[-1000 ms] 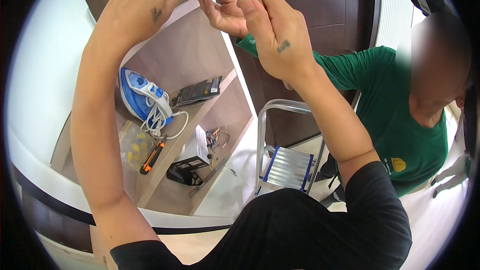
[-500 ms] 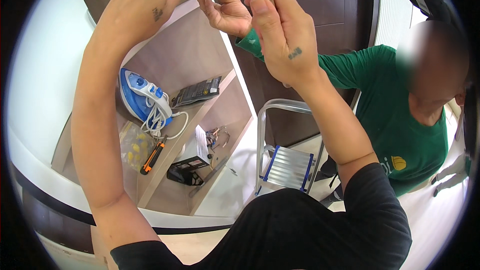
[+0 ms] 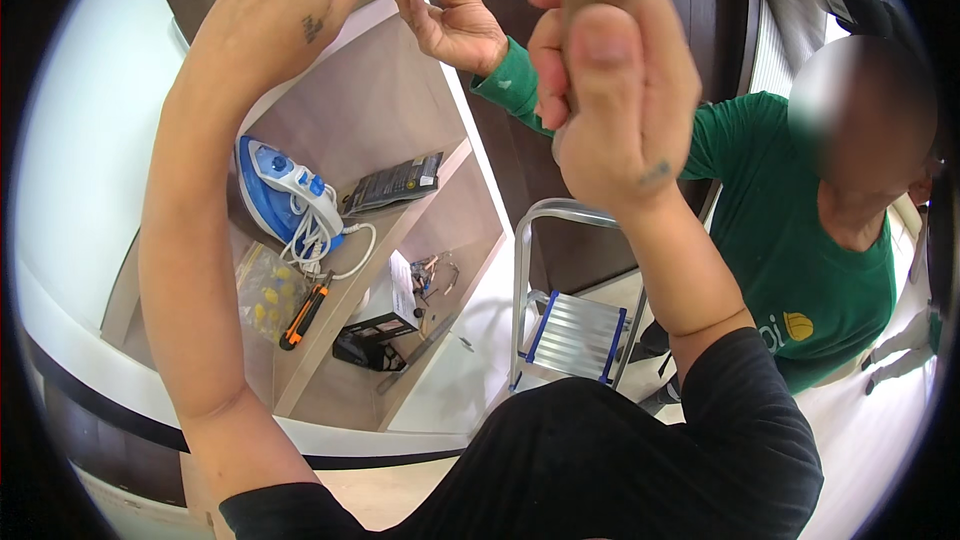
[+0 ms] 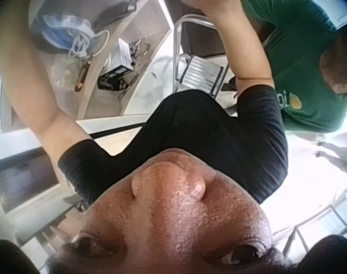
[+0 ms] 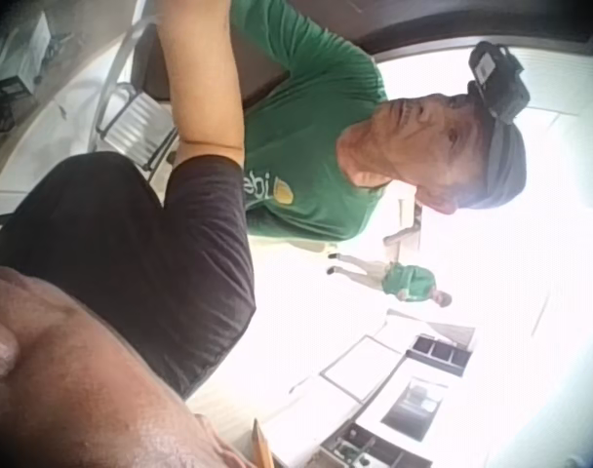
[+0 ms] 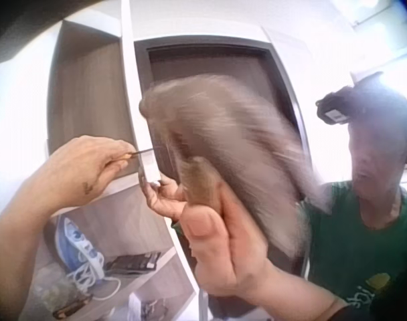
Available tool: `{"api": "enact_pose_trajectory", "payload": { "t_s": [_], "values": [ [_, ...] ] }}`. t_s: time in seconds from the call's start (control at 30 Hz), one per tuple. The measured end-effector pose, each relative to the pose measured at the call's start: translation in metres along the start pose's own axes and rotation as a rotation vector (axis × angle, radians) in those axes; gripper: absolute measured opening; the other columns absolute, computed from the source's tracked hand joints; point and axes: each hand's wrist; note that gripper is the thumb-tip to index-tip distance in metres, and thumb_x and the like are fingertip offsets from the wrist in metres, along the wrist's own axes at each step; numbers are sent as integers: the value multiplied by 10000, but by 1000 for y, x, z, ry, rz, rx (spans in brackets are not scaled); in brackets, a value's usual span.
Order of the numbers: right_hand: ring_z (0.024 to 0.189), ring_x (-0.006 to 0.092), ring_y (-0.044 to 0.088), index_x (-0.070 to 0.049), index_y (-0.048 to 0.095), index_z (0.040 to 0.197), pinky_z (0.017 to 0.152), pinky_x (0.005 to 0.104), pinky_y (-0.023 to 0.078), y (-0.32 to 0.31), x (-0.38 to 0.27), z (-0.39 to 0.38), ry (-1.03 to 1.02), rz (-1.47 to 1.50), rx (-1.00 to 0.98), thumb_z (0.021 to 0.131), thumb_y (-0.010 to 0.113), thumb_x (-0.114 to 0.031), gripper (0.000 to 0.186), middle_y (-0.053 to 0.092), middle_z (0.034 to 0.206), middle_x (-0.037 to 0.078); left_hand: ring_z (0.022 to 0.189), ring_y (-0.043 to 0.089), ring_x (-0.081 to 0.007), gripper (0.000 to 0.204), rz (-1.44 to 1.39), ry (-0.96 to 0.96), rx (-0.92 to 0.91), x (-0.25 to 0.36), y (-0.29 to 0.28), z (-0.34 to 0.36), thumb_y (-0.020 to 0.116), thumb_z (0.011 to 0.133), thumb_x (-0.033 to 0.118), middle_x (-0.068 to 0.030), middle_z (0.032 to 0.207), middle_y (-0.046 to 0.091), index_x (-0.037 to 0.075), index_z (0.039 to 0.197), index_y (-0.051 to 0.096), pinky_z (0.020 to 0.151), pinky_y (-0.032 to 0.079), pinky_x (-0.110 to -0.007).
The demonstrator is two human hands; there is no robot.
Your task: The person installs a white plastic component onto a cabinet edge by hand while being assisted by another person who holds a hammer and uses a pencil to mark the position. The person then uses a utility knife to trim the plastic piece and applies a strip of white tape.
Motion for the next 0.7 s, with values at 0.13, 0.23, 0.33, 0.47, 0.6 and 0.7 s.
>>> {"api": "enact_pose_trajectory", "payload": {
  "t_s": [0.13, 0.23, 0.33, 0.47, 0.6, 0.7],
  "values": [
    [523, 71, 457, -9, 607, 1047, 501, 231, 369, 1, 42, 3, 22, -168, -37, 1105, 488, -366, 381, 513, 654, -24, 985, 694, -395, 244, -2, -35, 0, 7, -4, 5, 604, 963, 152, -216, 1022, 735, -13, 1116, 700, 890, 545, -464],
    [525, 55, 463, -37, 622, 1020, 488, 233, 379, 6, 40, 1, 195, -210, -60, 1104, 497, -341, 339, 522, 666, -31, 984, 690, -400, 239, -51, -66, -28, 9, -2, 3, 604, 959, 149, -219, 1018, 732, -12, 1107, 701, 888, 544, -468],
    [517, 35, 448, -25, 618, 1049, 473, 221, 354, 9, 15, 1, 212, -129, -40, 1117, 469, -335, 350, 515, 665, -31, 988, 686, -404, 238, -81, -64, 1, 7, -8, -1, 604, 959, 149, -221, 1018, 729, -13, 1105, 700, 886, 542, -472],
    [504, 22, 433, -10, 609, 1079, 463, 211, 330, 2, 11, -1, 186, -104, -25, 1125, 446, -350, 380, 498, 654, -34, 995, 684, -410, 247, -33, -46, -3, 3, -6, -1, 603, 966, 155, -224, 1023, 729, -15, 1117, 697, 885, 541, -479],
    [499, 23, 431, -7, 608, 1080, 465, 210, 331, -3, 30, -6, 117, -163, -34, 1124, 442, -363, 396, 497, 653, -33, 1001, 684, -408, 250, -30, -81, -21, 6, -3, 0, 600, 975, 162, -219, 1034, 732, -12, 1126, 698, 893, 539, -479],
    [499, 25, 432, -5, 608, 1076, 467, 211, 335, -5, 37, -8, 114, -196, -47, 1122, 443, -370, 404, 498, 652, -33, 1004, 686, -403, 247, -17, -77, -24, 7, -3, 2, 598, 979, 162, -213, 1038, 734, -10, 1125, 699, 897, 538, -475]
  ]
}}
Point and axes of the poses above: each hand's wrist, its own z-axis towards the middle knuckle, its own y-axis out of the palm, x = y × z
